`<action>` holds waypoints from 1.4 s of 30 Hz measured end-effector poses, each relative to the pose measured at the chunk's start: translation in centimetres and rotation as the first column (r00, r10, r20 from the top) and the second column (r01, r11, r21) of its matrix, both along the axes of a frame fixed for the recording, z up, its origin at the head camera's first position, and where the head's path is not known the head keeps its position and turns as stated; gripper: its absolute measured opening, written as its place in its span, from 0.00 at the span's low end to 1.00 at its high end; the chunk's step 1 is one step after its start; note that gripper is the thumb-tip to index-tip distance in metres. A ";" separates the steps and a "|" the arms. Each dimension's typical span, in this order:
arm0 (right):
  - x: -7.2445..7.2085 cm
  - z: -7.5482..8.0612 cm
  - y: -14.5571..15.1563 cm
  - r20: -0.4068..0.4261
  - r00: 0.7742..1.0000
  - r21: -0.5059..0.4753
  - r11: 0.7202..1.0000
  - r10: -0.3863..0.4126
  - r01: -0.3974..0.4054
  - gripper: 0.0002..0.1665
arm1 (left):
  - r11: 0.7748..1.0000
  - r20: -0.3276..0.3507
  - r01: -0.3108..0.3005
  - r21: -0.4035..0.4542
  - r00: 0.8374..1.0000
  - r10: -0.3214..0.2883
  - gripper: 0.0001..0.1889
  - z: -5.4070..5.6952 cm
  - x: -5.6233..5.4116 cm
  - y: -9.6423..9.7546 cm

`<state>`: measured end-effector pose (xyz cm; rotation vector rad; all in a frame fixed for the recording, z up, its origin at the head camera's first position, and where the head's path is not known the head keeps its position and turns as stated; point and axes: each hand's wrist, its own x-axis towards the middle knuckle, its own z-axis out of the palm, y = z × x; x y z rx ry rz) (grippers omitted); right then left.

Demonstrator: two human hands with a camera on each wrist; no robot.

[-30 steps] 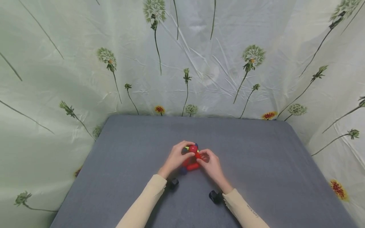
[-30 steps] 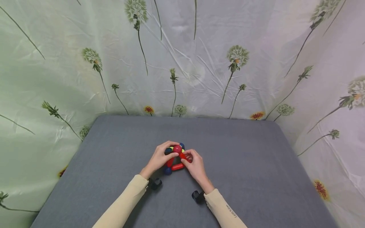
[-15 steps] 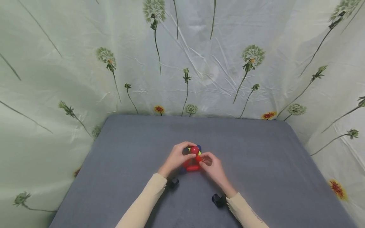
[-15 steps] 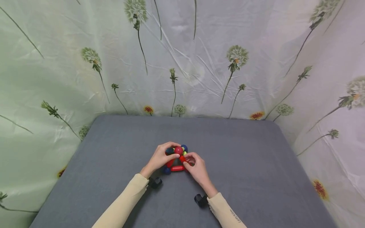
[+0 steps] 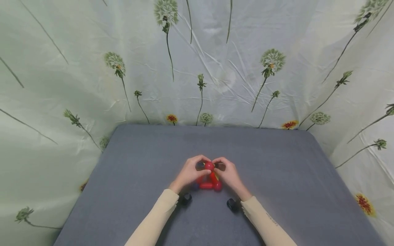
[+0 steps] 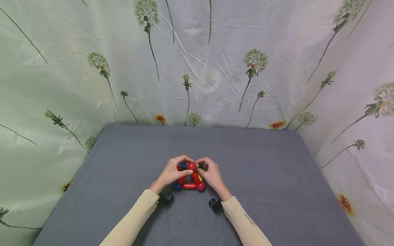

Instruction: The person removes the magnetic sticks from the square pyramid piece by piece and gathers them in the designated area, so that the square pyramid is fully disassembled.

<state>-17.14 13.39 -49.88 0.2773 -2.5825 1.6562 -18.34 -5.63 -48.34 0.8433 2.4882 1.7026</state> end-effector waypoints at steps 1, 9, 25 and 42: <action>0.0 0.0 0.0 -0.004 1.000 0.009 1.000 -0.002 0.002 0.14 | 1.000 0.008 0.002 0.012 1.000 -0.002 0.14 0.0 0.1 0.0; 0.0 -0.4 0.2 -0.021 1.000 0.029 0.999 -0.011 0.012 0.13 | 0.999 0.074 -0.005 0.037 0.997 0.003 0.13 0.0 0.1 0.1; -0.5 -0.1 1.1 0.169 0.986 -0.238 0.971 0.014 0.027 0.18 | 0.975 0.147 -0.224 -0.013 0.964 0.223 0.17 0.6 -4.8 -1.8; -1.3 -1.8 1.1 0.207 0.978 -0.182 0.983 0.020 0.019 0.17 | 0.944 0.237 -0.268 -0.193 0.920 0.310 0.15 -1.3 -10.9 -1.0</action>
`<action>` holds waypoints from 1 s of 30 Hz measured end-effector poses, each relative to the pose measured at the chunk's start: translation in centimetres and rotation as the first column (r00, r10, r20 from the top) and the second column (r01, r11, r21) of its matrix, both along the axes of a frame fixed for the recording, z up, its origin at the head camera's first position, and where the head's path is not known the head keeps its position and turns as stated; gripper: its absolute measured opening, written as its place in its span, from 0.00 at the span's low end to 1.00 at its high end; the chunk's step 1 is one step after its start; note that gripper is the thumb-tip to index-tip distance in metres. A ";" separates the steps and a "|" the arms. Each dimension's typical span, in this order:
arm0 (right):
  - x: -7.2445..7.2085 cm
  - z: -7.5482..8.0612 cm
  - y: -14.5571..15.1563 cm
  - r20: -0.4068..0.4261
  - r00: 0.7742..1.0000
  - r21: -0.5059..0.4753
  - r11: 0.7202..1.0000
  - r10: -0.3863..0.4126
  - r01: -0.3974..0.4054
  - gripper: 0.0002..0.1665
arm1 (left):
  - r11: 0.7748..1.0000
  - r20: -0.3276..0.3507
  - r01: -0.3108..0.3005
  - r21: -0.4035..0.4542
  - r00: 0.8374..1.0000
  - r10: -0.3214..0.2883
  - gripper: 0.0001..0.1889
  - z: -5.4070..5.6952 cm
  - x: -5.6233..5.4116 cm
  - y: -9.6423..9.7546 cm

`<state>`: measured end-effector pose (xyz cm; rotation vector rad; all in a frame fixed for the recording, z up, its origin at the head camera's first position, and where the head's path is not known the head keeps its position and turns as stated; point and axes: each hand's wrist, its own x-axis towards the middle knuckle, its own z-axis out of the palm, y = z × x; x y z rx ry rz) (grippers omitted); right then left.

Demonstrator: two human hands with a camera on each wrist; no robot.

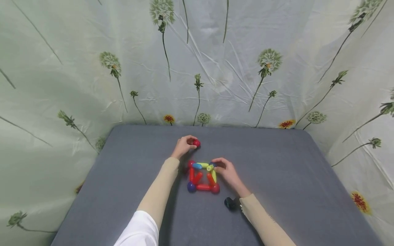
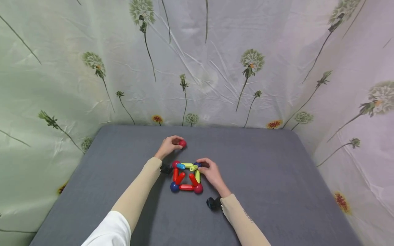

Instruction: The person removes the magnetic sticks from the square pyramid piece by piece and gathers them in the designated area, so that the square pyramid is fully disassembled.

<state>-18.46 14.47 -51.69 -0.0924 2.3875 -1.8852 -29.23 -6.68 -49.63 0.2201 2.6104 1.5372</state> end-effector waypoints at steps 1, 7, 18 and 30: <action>0.0 -0.1 0.0 -0.001 1.000 -0.003 1.000 0.003 -0.003 0.16 | 1.000 0.001 -0.007 0.003 1.000 0.007 0.15 -0.1 -0.1 0.0; 0.3 0.2 -0.3 -0.004 1.000 -0.027 1.000 0.010 -0.010 0.16 | 1.000 -0.004 -0.011 -0.001 1.000 0.011 0.16 -0.7 -0.1 -0.1; 1.0 1.9 -0.6 0.013 0.999 -0.042 0.998 0.043 -0.043 0.17 | 0.994 -0.047 0.016 0.111 0.999 -0.011 0.23 -0.6 0.8 -1.2; 0.1 -0.4 0.1 0.004 1.000 -0.032 0.999 0.014 -0.014 0.17 | 0.925 -0.076 0.332 0.185 0.943 -0.323 0.13 0.2 7.2 -3.4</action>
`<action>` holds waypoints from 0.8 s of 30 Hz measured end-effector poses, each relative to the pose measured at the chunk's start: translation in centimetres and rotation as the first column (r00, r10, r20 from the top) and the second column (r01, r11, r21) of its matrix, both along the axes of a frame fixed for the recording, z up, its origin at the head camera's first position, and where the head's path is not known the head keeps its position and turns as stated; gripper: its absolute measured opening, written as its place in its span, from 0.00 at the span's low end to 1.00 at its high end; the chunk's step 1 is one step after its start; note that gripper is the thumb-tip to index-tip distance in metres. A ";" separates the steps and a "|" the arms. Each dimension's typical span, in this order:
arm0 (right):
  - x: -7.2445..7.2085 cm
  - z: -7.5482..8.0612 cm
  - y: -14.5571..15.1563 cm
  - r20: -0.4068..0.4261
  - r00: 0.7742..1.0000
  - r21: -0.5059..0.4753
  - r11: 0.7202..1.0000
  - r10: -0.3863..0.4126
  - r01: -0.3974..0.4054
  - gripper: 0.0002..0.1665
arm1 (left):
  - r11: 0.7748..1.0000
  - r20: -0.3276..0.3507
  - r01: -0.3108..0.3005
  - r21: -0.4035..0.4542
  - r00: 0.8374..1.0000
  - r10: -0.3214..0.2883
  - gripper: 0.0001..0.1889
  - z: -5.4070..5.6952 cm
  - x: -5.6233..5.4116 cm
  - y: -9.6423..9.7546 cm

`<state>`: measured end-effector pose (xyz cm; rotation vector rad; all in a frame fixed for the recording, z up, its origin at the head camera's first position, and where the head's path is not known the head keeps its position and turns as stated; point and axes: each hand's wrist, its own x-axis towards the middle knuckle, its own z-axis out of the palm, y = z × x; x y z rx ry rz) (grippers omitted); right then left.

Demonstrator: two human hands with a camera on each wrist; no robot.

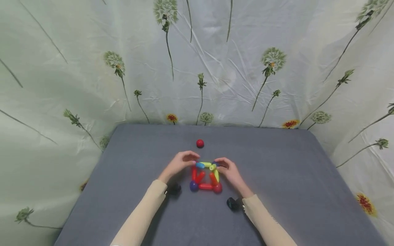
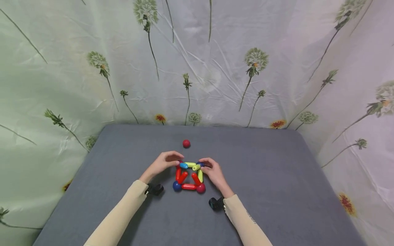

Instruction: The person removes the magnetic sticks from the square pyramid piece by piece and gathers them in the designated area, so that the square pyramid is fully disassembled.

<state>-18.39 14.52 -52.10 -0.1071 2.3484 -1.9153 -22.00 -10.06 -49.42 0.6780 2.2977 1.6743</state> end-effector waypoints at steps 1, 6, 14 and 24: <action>0.0 0.1 0.0 0.002 1.000 0.001 1.000 -0.002 0.002 0.17 | 1.000 -0.018 0.007 -0.026 1.000 -0.008 0.13 -0.1 0.5 0.1; 0.2 0.3 0.2 0.007 1.000 -0.009 1.000 0.003 -0.003 0.16 | 0.990 -0.166 -0.024 -0.139 0.986 0.001 0.14 -0.9 1.6 1.0; 0.4 0.4 0.2 0.006 0.999 -0.031 0.999 0.037 -0.037 0.16 | 0.993 -0.248 -0.081 -0.081 0.967 0.059 0.09 -1.2 1.4 1.9; 0.5 0.3 0.0 -0.003 1.000 -0.022 1.000 0.020 -0.020 0.17 | 0.964 -0.206 -0.257 -0.065 0.949 0.239 0.12 -0.7 -0.6 -0.5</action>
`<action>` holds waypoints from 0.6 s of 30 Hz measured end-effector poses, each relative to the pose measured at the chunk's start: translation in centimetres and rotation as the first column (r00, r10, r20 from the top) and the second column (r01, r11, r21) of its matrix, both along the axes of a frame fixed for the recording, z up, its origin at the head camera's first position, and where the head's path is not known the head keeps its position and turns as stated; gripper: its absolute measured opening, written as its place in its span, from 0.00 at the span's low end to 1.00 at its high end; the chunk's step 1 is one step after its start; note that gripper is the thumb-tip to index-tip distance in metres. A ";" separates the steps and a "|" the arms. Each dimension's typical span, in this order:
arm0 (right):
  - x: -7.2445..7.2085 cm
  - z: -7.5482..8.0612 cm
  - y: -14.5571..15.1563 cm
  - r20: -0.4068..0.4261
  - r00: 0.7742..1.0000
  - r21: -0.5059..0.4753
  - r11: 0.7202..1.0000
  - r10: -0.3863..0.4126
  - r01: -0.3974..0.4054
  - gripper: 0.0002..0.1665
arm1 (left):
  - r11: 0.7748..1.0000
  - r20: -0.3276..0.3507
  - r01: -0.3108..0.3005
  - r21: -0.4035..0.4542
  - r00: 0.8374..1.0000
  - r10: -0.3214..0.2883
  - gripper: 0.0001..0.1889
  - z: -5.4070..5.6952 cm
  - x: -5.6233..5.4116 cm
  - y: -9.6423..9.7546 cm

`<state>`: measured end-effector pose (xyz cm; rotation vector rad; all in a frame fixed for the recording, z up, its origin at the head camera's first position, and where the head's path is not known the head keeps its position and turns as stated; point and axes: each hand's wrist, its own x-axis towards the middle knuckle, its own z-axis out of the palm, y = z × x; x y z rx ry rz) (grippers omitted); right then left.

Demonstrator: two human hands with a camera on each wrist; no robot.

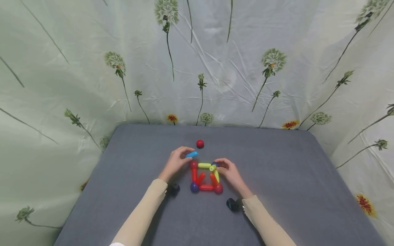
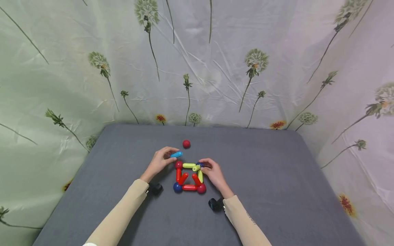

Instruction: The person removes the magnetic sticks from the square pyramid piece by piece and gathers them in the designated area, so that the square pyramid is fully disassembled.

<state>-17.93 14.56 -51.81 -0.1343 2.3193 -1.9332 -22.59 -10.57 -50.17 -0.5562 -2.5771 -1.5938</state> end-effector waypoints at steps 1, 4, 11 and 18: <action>0.0 0.0 0.0 0.000 1.000 0.001 1.000 -0.001 0.001 0.17 | 1.000 0.002 -0.024 -0.020 1.000 0.024 0.11 0.0 -0.5 -0.6; 0.1 0.1 -0.1 0.004 1.000 0.003 1.000 -0.003 0.003 0.17 | 0.991 0.010 -0.093 -0.092 0.996 0.094 0.08 0.2 -2.0 -2.5; 0.1 0.0 0.0 0.005 1.000 -0.014 1.000 0.005 -0.005 0.17 | 0.964 0.046 -0.182 -0.194 0.980 0.194 0.07 0.2 -4.7 -5.6; 0.0 0.0 0.1 0.008 1.000 0.003 1.000 0.005 -0.005 0.17 | 0.947 0.112 -0.221 -0.232 0.961 0.251 0.07 0.1 -5.8 -6.0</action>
